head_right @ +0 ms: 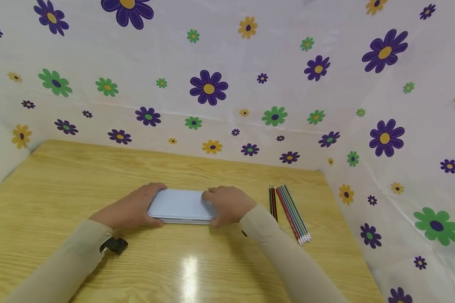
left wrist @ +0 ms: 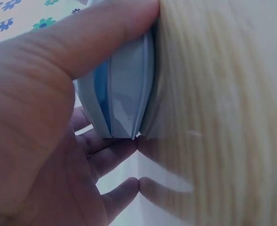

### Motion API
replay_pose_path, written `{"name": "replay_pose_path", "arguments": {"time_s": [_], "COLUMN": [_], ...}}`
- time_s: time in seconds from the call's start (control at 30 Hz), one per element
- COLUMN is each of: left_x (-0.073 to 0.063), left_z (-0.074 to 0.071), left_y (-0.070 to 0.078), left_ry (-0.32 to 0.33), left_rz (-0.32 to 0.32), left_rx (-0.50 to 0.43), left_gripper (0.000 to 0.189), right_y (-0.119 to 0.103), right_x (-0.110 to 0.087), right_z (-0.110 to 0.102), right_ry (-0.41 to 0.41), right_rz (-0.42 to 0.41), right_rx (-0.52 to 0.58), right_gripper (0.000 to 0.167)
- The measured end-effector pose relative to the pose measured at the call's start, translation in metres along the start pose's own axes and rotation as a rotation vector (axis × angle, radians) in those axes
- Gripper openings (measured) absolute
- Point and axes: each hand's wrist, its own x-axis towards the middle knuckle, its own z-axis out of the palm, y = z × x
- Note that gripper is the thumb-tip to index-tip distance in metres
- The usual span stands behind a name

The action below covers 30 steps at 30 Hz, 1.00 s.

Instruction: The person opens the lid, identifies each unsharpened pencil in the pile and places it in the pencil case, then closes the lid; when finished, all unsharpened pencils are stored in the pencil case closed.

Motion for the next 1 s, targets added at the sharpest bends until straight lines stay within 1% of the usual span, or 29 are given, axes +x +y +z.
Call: {"name": "replay_pose_path", "arguments": {"time_s": [0.13, 0.3, 0.43, 0.5, 0.67, 0.73, 0.83, 1.0], "left_x": [0.0, -0.001, -0.001, -0.001, -0.002, -0.001, 0.0, 0.001], "left_z": [-0.001, -0.002, -0.004, -0.005, -0.007, -0.007, -0.007, -0.009], "left_y": [0.001, -0.005, -0.01, -0.011, -0.01, -0.011, -0.013, -0.015], "left_ry": [-0.006, -0.033, -0.061, -0.069, -0.063, -0.061, -0.061, -0.056], "left_rz": [-0.004, 0.009, 0.007, -0.003, -0.017, -0.018, -0.015, -0.026], "left_rx": [-0.016, -0.054, -0.096, -0.112, -0.152, -0.163, -0.177, -0.177], "left_gripper": [0.1, 0.107, 0.112, 0.112, 0.11, 0.11, 0.113, 0.116], "right_y": [0.005, 0.011, 0.014, 0.019, 0.035, 0.038, 0.043, 0.047], "right_x": [-0.009, -0.019, -0.022, -0.024, -0.03, -0.031, -0.031, -0.03], "right_z": [0.008, 0.015, 0.018, 0.02, 0.025, 0.025, 0.025, 0.025], "right_ry": [0.027, 0.071, 0.1, 0.124, 0.174, 0.186, 0.236, 0.302], "right_rz": [0.022, 0.022, 0.021, 0.021, 0.01, 0.015, 0.054, 0.117], "right_rx": [0.063, 0.21, 0.297, 0.371, 0.649, 0.724, 0.78, 0.811], "right_gripper": [0.072, 0.065, 0.061, 0.058, 0.05, 0.048, 0.042, 0.036]}}
